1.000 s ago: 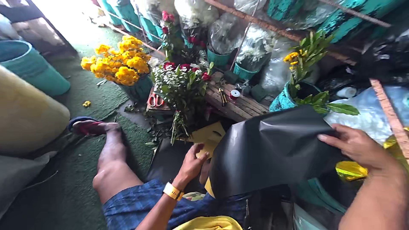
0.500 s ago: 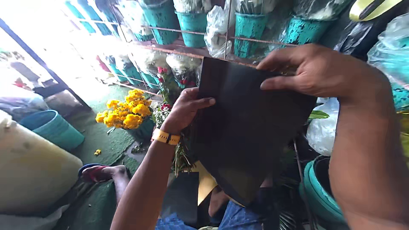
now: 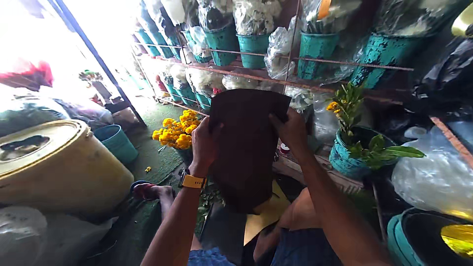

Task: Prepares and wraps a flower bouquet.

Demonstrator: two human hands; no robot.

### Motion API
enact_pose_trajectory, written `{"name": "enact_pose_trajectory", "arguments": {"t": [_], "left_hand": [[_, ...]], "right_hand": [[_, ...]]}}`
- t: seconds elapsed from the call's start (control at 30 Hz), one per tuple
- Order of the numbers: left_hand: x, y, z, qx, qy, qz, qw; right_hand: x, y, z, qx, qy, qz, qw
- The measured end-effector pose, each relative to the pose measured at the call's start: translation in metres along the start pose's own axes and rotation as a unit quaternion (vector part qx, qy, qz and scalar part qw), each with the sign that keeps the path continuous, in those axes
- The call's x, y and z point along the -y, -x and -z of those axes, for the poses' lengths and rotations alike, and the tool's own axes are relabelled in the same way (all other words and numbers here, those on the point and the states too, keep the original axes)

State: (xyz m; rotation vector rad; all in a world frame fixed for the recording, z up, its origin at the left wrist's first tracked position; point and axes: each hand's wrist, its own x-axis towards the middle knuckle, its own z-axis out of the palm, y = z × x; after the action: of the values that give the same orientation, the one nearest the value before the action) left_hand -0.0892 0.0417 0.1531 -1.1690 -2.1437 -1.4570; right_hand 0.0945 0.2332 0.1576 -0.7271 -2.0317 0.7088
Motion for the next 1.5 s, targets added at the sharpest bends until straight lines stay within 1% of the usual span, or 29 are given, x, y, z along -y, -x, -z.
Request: {"name": "enact_pose_trajectory", "arguments": {"t": [0.1, 0.23, 0.33, 0.4, 0.47, 0.53, 0.57, 0.63, 0.7, 0.77, 0.83, 0.9, 0.93, 0.97, 1.0, 1.03, 1.07, 1.1, 1.13, 1.17, 1.2, 1.23, 1.27, 1.3, 1.33, 1.37, 1.4, 1.43, 1.5], "left_hand": [[-0.014, 0.014, -0.005, -0.044, -0.003, -0.011, 0.999], [-0.038, 0.028, -0.019, -0.052, 0.127, -0.008, 0.991], [-0.047, 0.029, -0.031, -0.075, 0.214, -0.01, 0.974], [-0.053, 0.028, -0.036, -0.077, 0.251, -0.022, 0.965], [-0.057, 0.028, -0.037, -0.088, 0.229, -0.026, 0.969], [-0.053, 0.03, -0.034, -0.127, 0.178, -0.023, 0.975], [-0.049, 0.03, -0.028, -0.125, 0.188, -0.015, 0.974], [-0.04, 0.025, -0.011, -0.109, 0.248, 0.007, 0.963], [-0.034, 0.009, 0.008, -0.122, 0.307, 0.016, 0.944], [-0.03, -0.017, 0.027, -0.166, 0.382, 0.019, 0.909], [-0.027, -0.035, 0.045, -0.194, 0.398, 0.037, 0.896], [-0.025, -0.046, 0.063, -0.191, 0.382, 0.063, 0.902], [-0.024, -0.051, 0.07, -0.191, 0.367, 0.077, 0.907], [-0.024, -0.056, 0.076, -0.195, 0.354, 0.092, 0.91], [-0.024, -0.06, 0.079, -0.205, 0.344, 0.109, 0.91], [-0.025, -0.065, 0.083, -0.215, 0.34, 0.118, 0.908], [-0.026, -0.068, 0.087, -0.223, 0.341, 0.123, 0.905], [-0.027, -0.071, 0.092, -0.236, 0.338, 0.126, 0.902], [-0.027, -0.075, 0.098, -0.247, 0.334, 0.125, 0.901], [-0.027, -0.077, 0.104, -0.254, 0.328, 0.119, 0.902], [-0.026, -0.076, 0.11, -0.258, 0.32, 0.116, 0.904], [-0.024, -0.075, 0.114, -0.263, 0.315, 0.109, 0.906], [-0.022, -0.074, 0.117, -0.264, 0.31, 0.104, 0.908], [-0.02, -0.072, 0.119, -0.271, 0.305, 0.097, 0.908], [-0.017, -0.071, 0.12, -0.282, 0.3, 0.092, 0.907], [-0.014, -0.071, 0.123, -0.29, 0.292, 0.085, 0.907], [-0.01, -0.071, 0.125, -0.298, 0.284, 0.075, 0.908], [-0.007, -0.072, 0.127, -0.307, 0.277, 0.068, 0.908], [-0.002, -0.07, 0.13, -0.323, 0.261, 0.063, 0.908]], "right_hand": [[0.044, -0.002, -0.007, 0.009, -0.013, 0.06, 0.998], [0.093, -0.015, -0.02, 0.054, -0.055, 0.066, 0.995], [0.12, -0.021, -0.024, 0.059, -0.093, 0.085, 0.99], [0.131, -0.027, -0.028, 0.058, -0.091, 0.09, 0.99], [0.138, -0.033, -0.031, 0.064, -0.103, 0.098, 0.988], [0.141, -0.036, -0.027, 0.112, -0.168, 0.102, 0.974], [0.138, -0.037, -0.022, 0.139, -0.216, 0.123, 0.959], [0.12, -0.031, -0.01, 0.142, -0.272, 0.189, 0.933], [0.077, -0.014, -0.001, 0.11, -0.258, 0.229, 0.932], [0.015, 0.023, -0.002, 0.105, -0.223, 0.203, 0.948], [-0.039, 0.071, -0.015, 0.105, -0.207, 0.162, 0.959], [-0.048, 0.124, -0.026, 0.144, -0.156, 0.101, 0.972], [-0.056, 0.151, -0.04, 0.152, -0.119, 0.098, 0.976], [-0.074, 0.178, -0.063, 0.123, -0.082, 0.122, 0.982], [-0.088, 0.202, -0.087, 0.072, -0.064, 0.141, 0.985], [-0.094, 0.223, -0.106, 0.031, -0.074, 0.141, 0.987], [-0.092, 0.241, -0.118, 0.018, -0.13, 0.112, 0.985], [-0.084, 0.254, -0.127, 0.022, -0.233, 0.052, 0.971], [-0.072, 0.261, -0.133, 0.034, -0.368, -0.04, 0.928], [-0.06, 0.26, -0.138, 0.044, -0.506, -0.154, 0.847], [-0.048, 0.252, -0.142, 0.05, -0.614, -0.269, 0.74], [-0.039, 0.238, -0.144, 0.048, -0.684, -0.363, 0.631], [-0.035, 0.223, -0.146, 0.043, -0.731, -0.416, 0.54], [-0.033, 0.212, -0.148, 0.045, -0.766, -0.428, 0.479], [-0.031, 0.203, -0.149, 0.051, -0.786, -0.429, 0.443], [-0.026, 0.196, -0.15, 0.054, -0.794, -0.429, 0.428], [-0.021, 0.191, -0.149, 0.053, -0.791, -0.431, 0.43], [-0.016, 0.188, -0.147, 0.049, -0.777, -0.44, 0.447], [-0.009, 0.186, -0.146, 0.044, -0.73, -0.446, 0.517]]}}
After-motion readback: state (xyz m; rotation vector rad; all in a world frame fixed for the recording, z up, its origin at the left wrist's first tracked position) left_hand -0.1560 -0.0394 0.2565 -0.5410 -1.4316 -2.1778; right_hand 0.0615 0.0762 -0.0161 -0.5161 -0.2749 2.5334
